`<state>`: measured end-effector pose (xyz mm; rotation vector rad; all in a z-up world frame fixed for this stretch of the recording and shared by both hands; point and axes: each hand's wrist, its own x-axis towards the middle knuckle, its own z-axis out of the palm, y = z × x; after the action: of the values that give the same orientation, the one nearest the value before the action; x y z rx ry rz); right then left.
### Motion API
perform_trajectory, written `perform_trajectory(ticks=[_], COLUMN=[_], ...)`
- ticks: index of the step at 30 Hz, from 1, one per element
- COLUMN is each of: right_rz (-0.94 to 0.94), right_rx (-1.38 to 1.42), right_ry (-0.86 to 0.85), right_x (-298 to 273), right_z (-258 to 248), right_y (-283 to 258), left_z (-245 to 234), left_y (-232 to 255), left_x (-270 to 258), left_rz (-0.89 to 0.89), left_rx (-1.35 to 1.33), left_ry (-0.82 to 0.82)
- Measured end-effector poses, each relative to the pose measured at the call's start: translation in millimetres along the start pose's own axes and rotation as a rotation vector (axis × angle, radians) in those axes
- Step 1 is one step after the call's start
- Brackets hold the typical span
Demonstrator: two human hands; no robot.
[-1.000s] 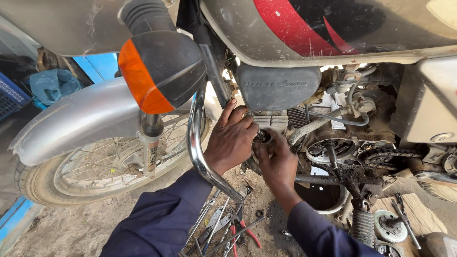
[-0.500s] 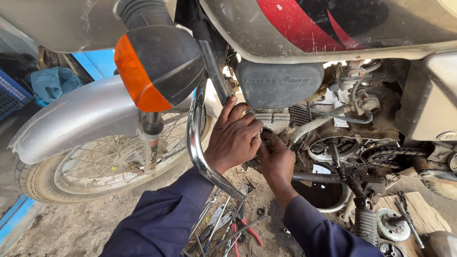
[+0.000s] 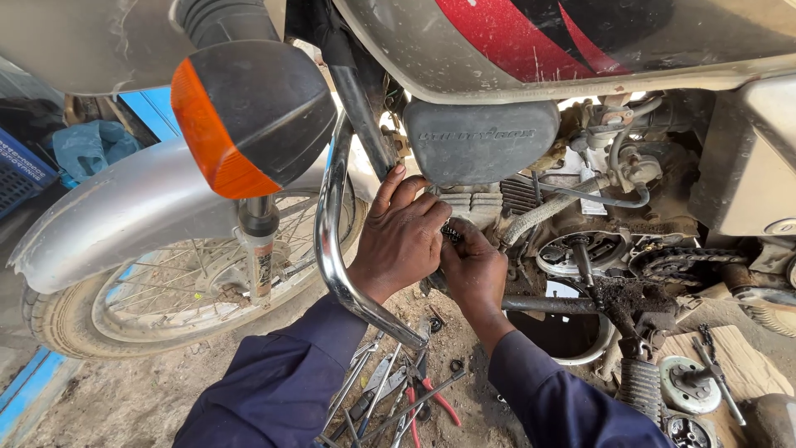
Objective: Repairing and adjusting components inside a motorcycle engine case, including handling a timing chain.
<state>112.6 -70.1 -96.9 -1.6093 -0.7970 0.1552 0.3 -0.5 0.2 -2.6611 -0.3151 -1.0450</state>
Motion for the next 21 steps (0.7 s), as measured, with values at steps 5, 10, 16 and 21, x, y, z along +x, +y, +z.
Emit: perform_trajectory(ticks=[5, 10, 16, 21], right_rz=[-0.028, -0.042, -0.038, -0.153], right_rx=[0.011, 0.053, -0.253, -0.364], right_ry=[-0.036, 0.033, 0.074, 0.086], right_x=[0.4, -3.3, -5.0, -2.1], right_z=[0.8, 1.0, -3.3, -5.5], right_y=[8.7, 2.6, -6.9, -2.2], left_z=[1.2, 3.5, 2.0, 5.0], left_y=[1.0, 0.8, 1.6, 0.8], left_x=[0.1, -1.1, -0.4, -1.0], left_rz=[-0.015, -0.001, -0.002, 0.004], left_rx=[-0.012, -0.001, -0.005, 0.003], left_ry=[-0.045, -0.006, 0.010, 0.021])
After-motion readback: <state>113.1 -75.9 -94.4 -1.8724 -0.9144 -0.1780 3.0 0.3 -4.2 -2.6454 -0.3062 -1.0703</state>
